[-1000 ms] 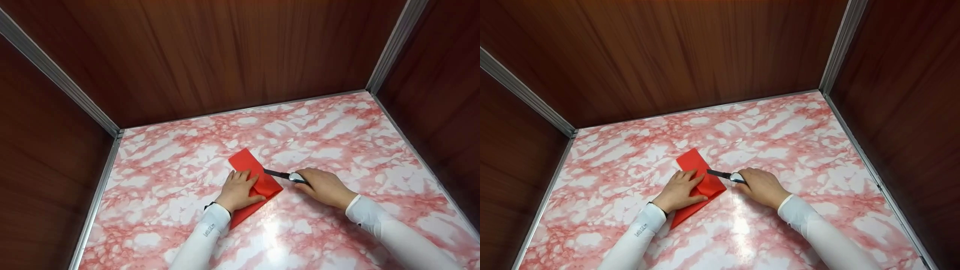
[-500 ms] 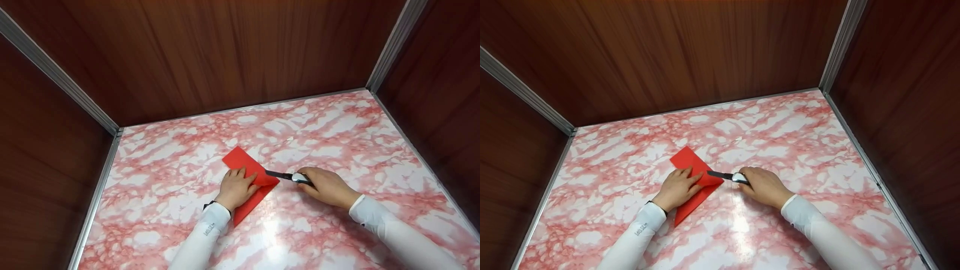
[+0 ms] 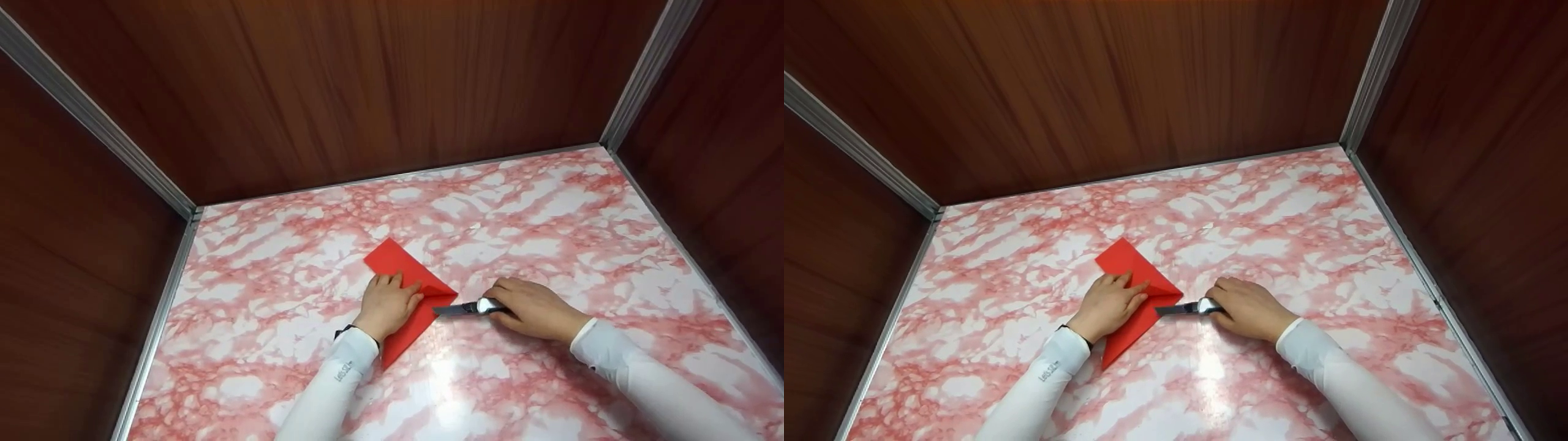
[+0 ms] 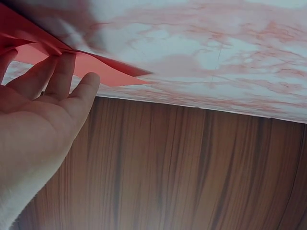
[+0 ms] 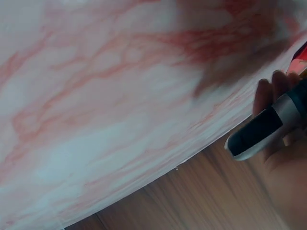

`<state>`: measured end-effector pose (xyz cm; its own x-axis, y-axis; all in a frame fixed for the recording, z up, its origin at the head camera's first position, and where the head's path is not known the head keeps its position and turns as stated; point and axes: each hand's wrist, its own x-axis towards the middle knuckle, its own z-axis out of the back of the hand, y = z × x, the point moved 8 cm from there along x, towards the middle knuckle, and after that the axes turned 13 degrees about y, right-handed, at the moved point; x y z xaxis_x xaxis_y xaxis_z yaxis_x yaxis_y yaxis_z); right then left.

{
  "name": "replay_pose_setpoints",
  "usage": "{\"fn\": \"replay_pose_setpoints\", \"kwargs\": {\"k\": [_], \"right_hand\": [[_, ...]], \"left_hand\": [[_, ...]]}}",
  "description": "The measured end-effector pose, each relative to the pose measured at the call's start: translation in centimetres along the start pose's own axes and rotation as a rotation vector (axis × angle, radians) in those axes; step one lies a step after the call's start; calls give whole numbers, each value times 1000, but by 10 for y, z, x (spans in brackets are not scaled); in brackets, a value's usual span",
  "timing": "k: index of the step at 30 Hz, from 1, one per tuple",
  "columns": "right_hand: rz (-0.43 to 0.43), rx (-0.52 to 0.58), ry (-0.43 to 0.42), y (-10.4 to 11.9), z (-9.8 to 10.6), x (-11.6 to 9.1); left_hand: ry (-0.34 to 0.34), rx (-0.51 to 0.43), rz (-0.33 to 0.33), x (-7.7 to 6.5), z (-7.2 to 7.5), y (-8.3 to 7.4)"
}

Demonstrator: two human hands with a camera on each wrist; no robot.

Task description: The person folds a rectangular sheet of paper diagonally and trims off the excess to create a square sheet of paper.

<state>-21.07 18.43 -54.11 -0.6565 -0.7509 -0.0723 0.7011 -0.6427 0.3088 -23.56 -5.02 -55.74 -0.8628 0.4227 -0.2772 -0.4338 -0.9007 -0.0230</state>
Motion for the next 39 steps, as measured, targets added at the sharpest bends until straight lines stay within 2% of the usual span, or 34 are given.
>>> {"fn": "replay_pose_setpoints", "kwargs": {"k": [8, 12, 15, 25, 33, 39], "right_hand": [[-63, -77, -9, 0, -3, 4], [-71, -90, -29, 0, -4, 3], [-67, -91, -47, 1, -4, 3], [-10, -107, -83, 7, -3, 1], [-7, -125, -81, 9, -2, 1], [-26, -101, -70, 10, -1, 1]], "left_hand": [[8, -12, -2, 0, -1, 0], [43, -62, -3, -1, -3, -1], [78, -95, 7, -1, -6, -2], [127, -157, 48, -1, -12, -1], [99, 12, 75, -1, -18, -7], [88, 17, 60, -1, -16, -9]]}}
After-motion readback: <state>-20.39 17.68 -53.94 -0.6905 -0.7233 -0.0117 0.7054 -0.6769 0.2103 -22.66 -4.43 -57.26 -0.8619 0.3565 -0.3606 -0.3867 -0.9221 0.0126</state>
